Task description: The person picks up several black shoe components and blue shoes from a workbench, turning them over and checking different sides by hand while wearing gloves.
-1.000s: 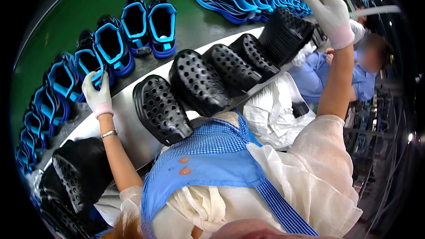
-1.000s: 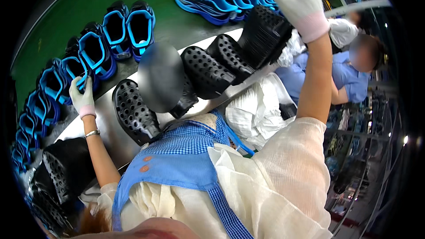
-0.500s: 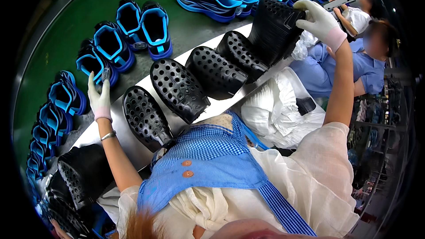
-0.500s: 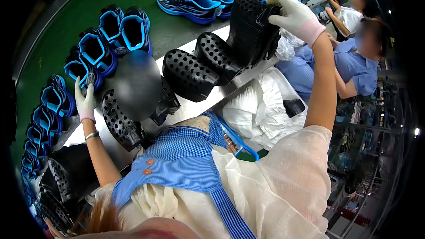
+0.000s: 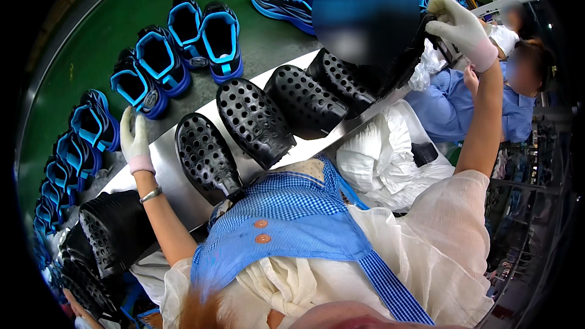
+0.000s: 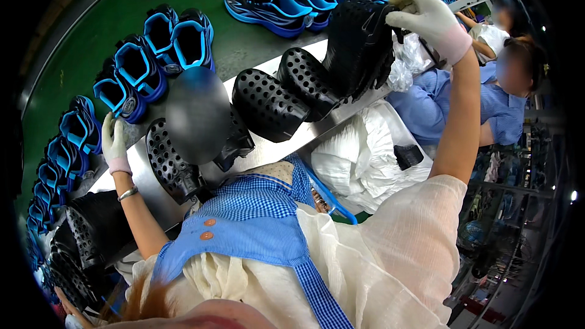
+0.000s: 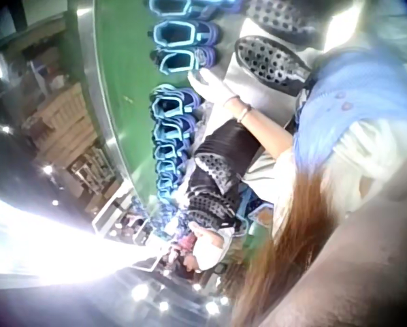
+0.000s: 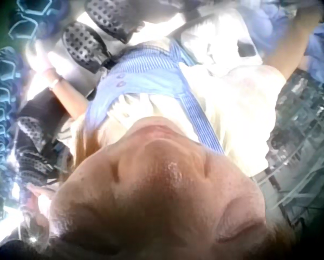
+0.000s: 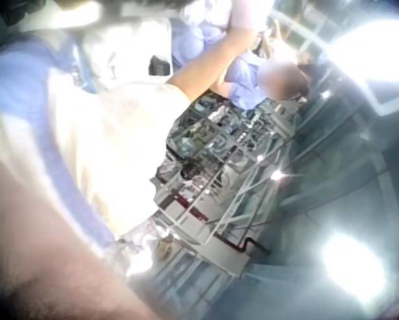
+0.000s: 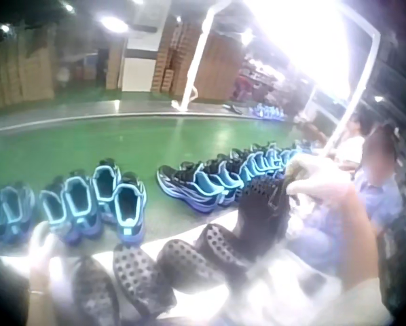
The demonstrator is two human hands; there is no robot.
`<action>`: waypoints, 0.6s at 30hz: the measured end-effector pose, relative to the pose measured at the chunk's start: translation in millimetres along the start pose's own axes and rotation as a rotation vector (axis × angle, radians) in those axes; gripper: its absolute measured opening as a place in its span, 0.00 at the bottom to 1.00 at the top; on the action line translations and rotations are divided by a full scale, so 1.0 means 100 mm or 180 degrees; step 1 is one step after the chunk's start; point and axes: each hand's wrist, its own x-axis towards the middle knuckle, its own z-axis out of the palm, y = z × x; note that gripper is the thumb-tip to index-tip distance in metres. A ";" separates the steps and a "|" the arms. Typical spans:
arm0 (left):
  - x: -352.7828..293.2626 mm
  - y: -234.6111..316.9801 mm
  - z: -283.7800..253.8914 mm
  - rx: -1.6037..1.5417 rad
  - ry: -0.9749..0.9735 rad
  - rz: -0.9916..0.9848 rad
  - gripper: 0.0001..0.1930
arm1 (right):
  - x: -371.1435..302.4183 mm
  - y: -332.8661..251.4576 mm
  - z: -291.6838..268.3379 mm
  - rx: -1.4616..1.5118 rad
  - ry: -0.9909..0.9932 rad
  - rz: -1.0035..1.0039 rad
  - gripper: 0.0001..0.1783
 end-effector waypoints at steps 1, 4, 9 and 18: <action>0.02 -0.03 -0.01 0.0182 0.0087 0.0136 0.24 | -0.01 -0.05 -0.04 0.0198 0.0135 -0.0005 0.16; -0.04 0.22 -0.03 -0.0159 0.0473 -0.0051 0.23 | 0.02 -0.38 -0.07 0.0680 0.0553 -0.0252 0.16; -0.03 0.73 -0.01 -0.1514 0.0101 0.0396 0.28 | 0.30 -1.29 0.32 0.1087 0.0466 -0.1163 0.24; -0.52 1.32 -0.06 -0.4489 -0.0723 -0.0617 0.24 | 0.72 -3.03 2.01 0.1185 -0.0712 -0.2662 0.21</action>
